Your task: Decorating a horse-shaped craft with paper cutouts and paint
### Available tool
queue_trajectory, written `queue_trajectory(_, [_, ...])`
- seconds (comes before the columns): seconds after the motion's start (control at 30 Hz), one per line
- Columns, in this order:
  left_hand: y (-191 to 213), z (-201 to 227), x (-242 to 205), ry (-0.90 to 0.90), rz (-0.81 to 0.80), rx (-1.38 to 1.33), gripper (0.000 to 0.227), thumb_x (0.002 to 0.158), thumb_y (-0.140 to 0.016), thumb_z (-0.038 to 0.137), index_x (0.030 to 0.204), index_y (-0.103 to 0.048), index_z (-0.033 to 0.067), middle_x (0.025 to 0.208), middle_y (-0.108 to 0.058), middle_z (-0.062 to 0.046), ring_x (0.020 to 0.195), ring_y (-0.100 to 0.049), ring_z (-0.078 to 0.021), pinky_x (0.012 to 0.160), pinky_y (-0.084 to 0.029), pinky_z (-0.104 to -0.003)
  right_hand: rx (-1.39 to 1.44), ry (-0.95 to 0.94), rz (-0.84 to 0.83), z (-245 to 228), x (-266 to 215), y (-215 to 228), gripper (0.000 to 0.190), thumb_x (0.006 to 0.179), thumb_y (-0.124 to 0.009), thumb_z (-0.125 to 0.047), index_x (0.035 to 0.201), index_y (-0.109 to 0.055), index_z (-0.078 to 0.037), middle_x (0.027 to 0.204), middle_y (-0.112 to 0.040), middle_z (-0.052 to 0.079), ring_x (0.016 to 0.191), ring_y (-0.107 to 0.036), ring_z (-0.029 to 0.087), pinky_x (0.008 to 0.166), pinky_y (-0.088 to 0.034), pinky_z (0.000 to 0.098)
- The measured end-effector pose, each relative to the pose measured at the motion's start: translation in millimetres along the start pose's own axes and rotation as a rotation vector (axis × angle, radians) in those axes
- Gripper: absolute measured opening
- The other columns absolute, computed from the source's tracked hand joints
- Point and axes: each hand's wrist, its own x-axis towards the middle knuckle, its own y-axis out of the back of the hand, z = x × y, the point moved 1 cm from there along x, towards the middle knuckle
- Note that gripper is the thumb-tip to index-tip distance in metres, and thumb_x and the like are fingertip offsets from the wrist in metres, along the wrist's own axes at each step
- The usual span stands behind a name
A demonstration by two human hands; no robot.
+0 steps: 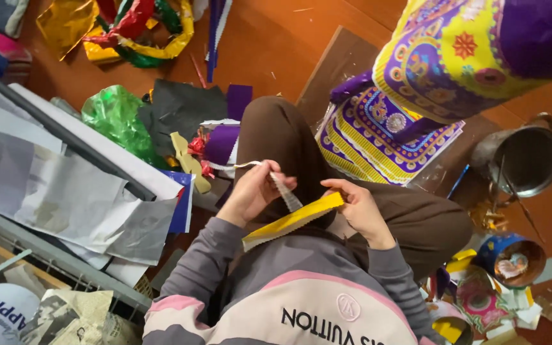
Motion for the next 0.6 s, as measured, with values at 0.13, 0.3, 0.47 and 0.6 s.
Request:
queue_trajectory(0.13, [-25.5, 97.8, -29.8, -0.022, 0.135, 0.628, 0.024, 0.097, -0.048, 0.022, 0.112, -0.059, 0.0078, 0.065, -0.04, -0.001, 0.065, -0.056, -0.0156, 0.089, -0.055, -0.048, -0.073, -0.023, 0.077, 3.2, -2.4, 8.8, 0.053, 0.073, -0.06, 0.023, 0.118, -0.069, -0.003, 0.088, -0.073, 0.012, 0.079, -0.064, 0.017, 0.074, -0.053, 0.0298])
queue_trajectory(0.3, [91.8, 235.3, -43.4, -0.13, 0.4, 2.439, 0.058, 0.062, -0.089, 0.024, 0.116, -0.068, 0.0205, 0.088, -0.061, -0.009, 0.091, -0.064, -0.026, 0.08, -0.056, -0.038, -0.107, -0.001, 0.147, 9.1, -9.2, 30.6, 0.052, 0.073, -0.062, 0.021, 0.119, -0.069, -0.003, 0.09, -0.073, 0.013, 0.083, -0.063, 0.017, 0.079, -0.052, 0.0299])
queue_trajectory(0.47, [99.8, 302.5, -69.0, -0.449, 1.04, 1.727, 0.025, 0.099, -0.063, 0.039, 0.1, -0.072, 0.0154, 0.069, -0.067, -0.009, 0.062, -0.068, -0.0241, 0.065, -0.056, -0.046, -0.235, 0.039, 0.253, 23.9, -8.7, 47.6, 0.046, 0.079, -0.059, 0.019, 0.119, -0.069, -0.002, 0.093, -0.071, 0.013, 0.088, -0.059, 0.018, 0.084, -0.05, 0.0329])
queue_trajectory(0.6, [91.8, 314.4, -78.6, -0.366, 1.161, 1.474, 0.028, 0.09, -0.05, 0.024, 0.099, -0.066, 0.0038, 0.084, -0.066, -0.008, 0.056, -0.067, -0.0217, 0.059, -0.048, -0.035, -0.311, -0.11, 0.266, 2.0, -12.9, 35.5, 0.037, 0.081, -0.06, 0.012, 0.112, -0.071, -0.004, 0.112, -0.071, 0.005, 0.094, -0.063, 0.013, 0.085, -0.051, 0.0246])
